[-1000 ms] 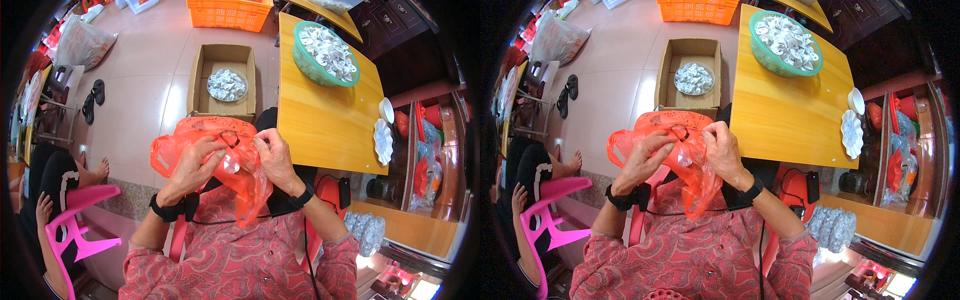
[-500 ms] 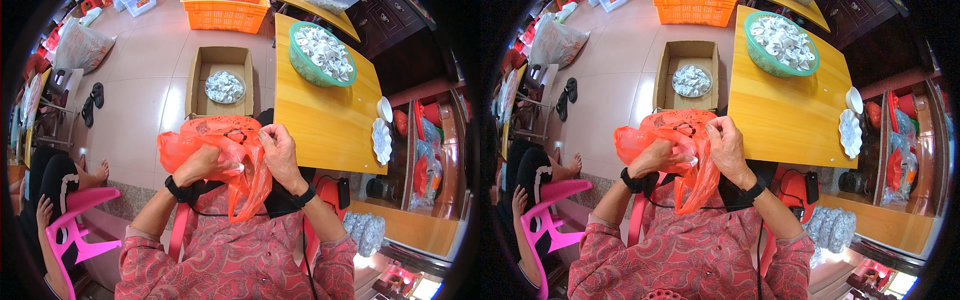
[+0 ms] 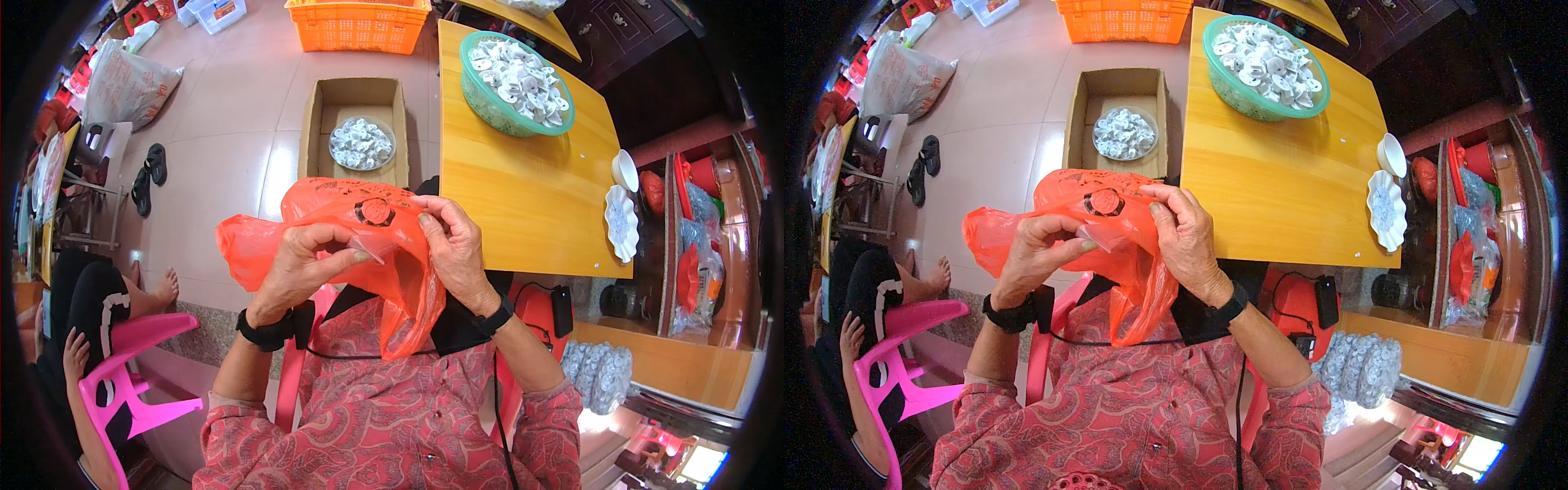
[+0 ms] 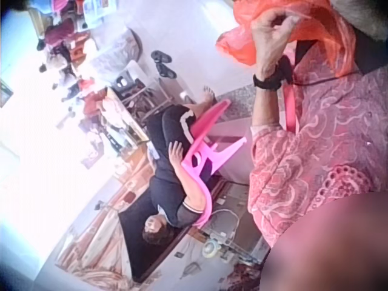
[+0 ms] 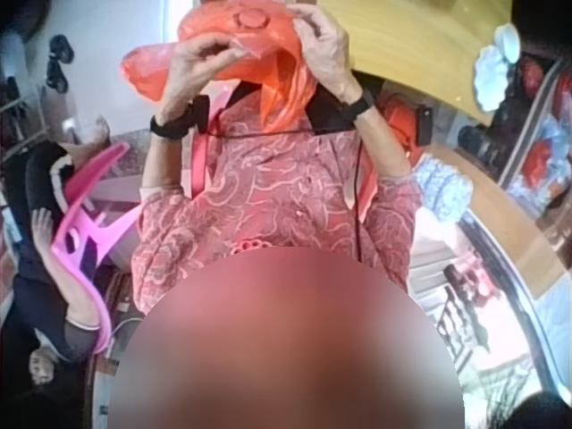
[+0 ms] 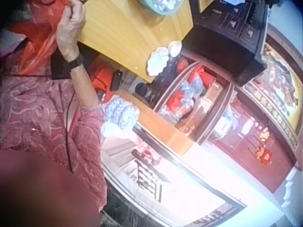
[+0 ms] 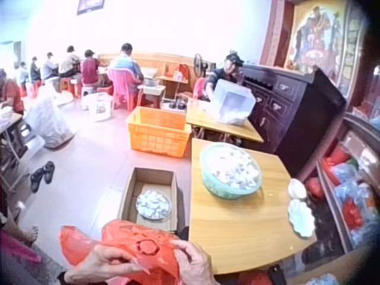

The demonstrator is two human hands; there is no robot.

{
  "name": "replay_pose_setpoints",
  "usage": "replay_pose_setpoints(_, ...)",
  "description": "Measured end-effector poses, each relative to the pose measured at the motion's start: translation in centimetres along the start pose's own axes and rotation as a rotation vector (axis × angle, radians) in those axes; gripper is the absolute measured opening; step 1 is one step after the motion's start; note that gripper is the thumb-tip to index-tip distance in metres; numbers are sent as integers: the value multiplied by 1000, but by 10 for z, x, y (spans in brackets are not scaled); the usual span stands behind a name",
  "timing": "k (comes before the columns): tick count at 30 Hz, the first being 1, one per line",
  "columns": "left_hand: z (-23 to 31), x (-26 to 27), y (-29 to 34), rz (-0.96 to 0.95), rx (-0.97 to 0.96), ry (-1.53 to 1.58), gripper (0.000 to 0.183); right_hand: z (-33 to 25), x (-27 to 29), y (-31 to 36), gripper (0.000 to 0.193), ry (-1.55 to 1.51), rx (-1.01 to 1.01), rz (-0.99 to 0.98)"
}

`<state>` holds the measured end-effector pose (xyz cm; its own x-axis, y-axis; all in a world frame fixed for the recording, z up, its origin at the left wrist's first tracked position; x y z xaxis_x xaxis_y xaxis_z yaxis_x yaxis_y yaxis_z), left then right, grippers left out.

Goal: The recorder is seen assembling or inspecting small white plastic components and placing them into a plastic bag.

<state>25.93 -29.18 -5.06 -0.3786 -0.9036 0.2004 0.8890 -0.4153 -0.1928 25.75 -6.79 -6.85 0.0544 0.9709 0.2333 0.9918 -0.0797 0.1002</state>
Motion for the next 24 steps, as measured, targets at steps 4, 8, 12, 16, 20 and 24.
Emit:
replay_pose_setpoints(4, 15, -2, -2, 64, -74, 509, 12, -9, 0, 0, 19, 79, 142, 34)
replay_pose_setpoints(8, 14, 2, -8, 121, -120, 520, 11, -12, 0, 4, 18, 109, 103, 4)
replay_pose_setpoints(12, 6, 3, -10, 171, 3, 503, 10, -16, -4, 5, 18, 135, 233, 28)
replay_pose_setpoints(16, 1, 1, -11, 184, 7, 519, 9, -27, -7, 7, 18, 18, 211, -149)
replay_pose_setpoints(20, 8, -7, -17, 82, -116, 497, 7, -38, -12, 14, 22, 189, 131, -348)
replay_pose_setpoints(24, 16, -8, -26, -88, -309, 251, 15, -25, -17, 13, 19, 244, 287, -335)
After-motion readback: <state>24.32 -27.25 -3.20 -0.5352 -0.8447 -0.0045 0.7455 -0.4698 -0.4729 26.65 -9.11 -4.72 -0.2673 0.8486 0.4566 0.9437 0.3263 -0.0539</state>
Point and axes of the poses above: each hand's wrist, its own y-axis away from the middle knuckle, its own x-axis out of the back of the hand, z = x × y, the point moved 3 cm from there along -y, towards the middle knuckle, and after that the axes turned 12 degrees about -x, right-handed, at the moved point
